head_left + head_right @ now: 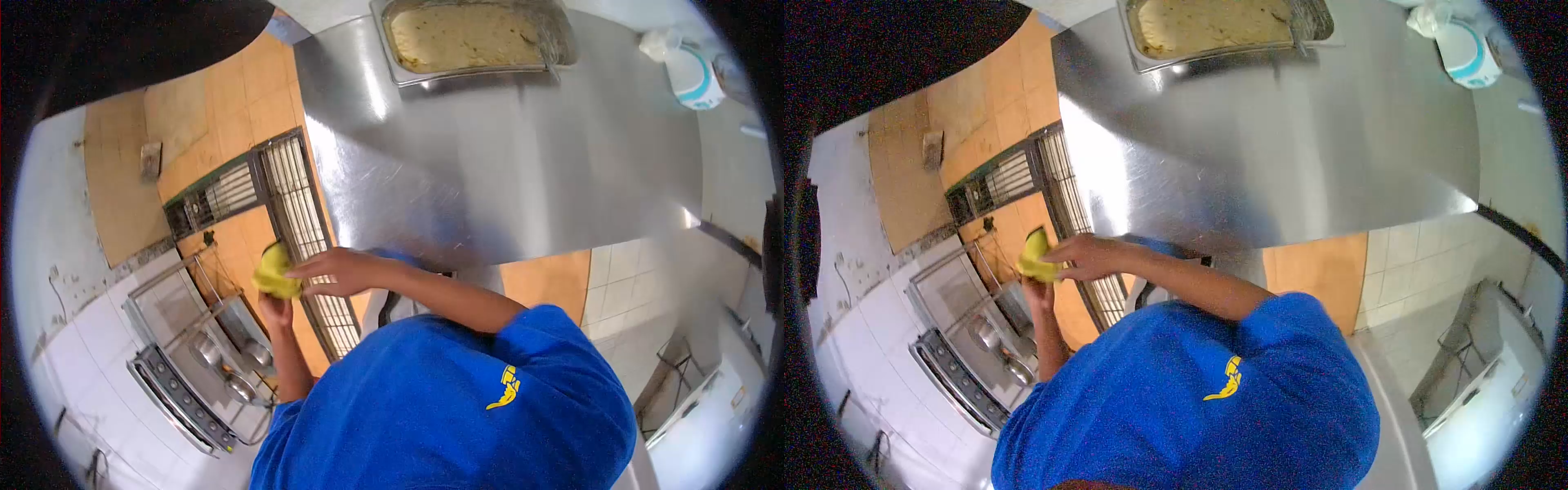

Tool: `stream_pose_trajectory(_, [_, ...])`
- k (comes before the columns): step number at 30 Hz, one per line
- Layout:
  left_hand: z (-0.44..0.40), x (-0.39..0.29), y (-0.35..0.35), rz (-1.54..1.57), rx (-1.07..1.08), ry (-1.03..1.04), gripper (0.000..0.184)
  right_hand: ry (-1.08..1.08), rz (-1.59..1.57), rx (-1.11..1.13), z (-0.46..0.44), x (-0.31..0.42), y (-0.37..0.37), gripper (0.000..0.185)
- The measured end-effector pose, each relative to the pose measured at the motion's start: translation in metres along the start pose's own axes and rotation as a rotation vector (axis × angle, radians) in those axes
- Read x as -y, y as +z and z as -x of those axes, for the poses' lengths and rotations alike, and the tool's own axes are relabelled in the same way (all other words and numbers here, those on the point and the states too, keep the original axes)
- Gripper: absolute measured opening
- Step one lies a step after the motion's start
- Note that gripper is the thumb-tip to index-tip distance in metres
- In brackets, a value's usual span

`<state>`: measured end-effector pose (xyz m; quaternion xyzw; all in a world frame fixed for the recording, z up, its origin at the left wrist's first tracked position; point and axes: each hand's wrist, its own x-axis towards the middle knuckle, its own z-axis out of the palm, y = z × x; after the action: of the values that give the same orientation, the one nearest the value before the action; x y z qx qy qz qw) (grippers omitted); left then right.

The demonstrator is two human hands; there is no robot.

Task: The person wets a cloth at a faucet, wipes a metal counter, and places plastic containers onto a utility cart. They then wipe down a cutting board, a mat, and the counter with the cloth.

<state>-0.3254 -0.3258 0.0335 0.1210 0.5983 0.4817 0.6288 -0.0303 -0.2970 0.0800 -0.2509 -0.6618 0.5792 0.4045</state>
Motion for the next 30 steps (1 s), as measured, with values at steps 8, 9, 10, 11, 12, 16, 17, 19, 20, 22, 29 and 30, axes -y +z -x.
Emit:
stream_pose_trajectory(8, [0.126, 0.006, -0.043, 0.438, 0.057, 0.250, 0.039, 0.259, -0.447, -1.453, 0.231, 0.033, -0.286, 0.041])
stream_pose_trajectory(9, [0.133, 0.010, -0.028, 0.445, 0.006, 0.284, 0.040, 0.292, -0.449, -1.553, 0.233, 0.045, -0.320, 0.042])
stream_pose_trajectory(10, [0.138, 0.012, -0.010, 0.449, -0.045, 0.317, 0.040, 0.350, -0.411, -1.464, 0.236, 0.046, -0.351, 0.043])
stream_pose_trajectory(11, [0.142, 0.013, 0.006, 0.447, -0.096, 0.348, 0.041, 0.408, -0.376, -1.378, 0.238, 0.043, -0.380, 0.045])
stream_pose_trajectory(12, [0.147, 0.017, 0.018, 0.475, -0.148, 0.367, 0.043, 0.465, -0.343, -1.296, 0.241, 0.041, -0.397, 0.046])
stream_pose_trajectory(16, [0.165, 0.032, 0.063, 0.481, -0.237, 0.421, 0.055, 0.653, -0.268, -0.860, 0.215, 0.048, -0.435, 0.047])
stream_pose_trajectory(17, [0.177, 0.034, 0.087, 0.470, -0.279, 0.422, 0.060, 0.688, -0.204, -0.814, 0.209, 0.053, -0.437, 0.046])
stream_pose_trajectory(19, [0.191, 0.041, 0.103, 0.457, -0.315, 0.408, 0.068, 0.753, -0.072, -0.722, 0.201, 0.057, -0.441, 0.046])
stream_pose_trajectory(20, [0.193, 0.047, 0.102, 0.456, -0.306, 0.393, 0.071, 0.756, -0.078, -0.712, 0.197, 0.060, -0.441, 0.046])
stream_pose_trajectory(22, [0.199, 0.051, 0.116, 0.464, -0.250, 0.368, 0.067, 0.760, -0.091, -0.698, 0.193, 0.064, -0.441, 0.046])
stream_pose_trajectory(29, [0.190, 0.053, 0.156, 0.410, -0.319, 0.410, 0.052, 0.589, -0.407, -0.844, 0.188, 0.040, -0.436, 0.030])
stream_pose_trajectory(30, [0.188, 0.053, 0.161, 0.400, -0.346, 0.434, 0.051, 0.575, -0.402, -0.856, 0.190, 0.034, -0.435, 0.028])
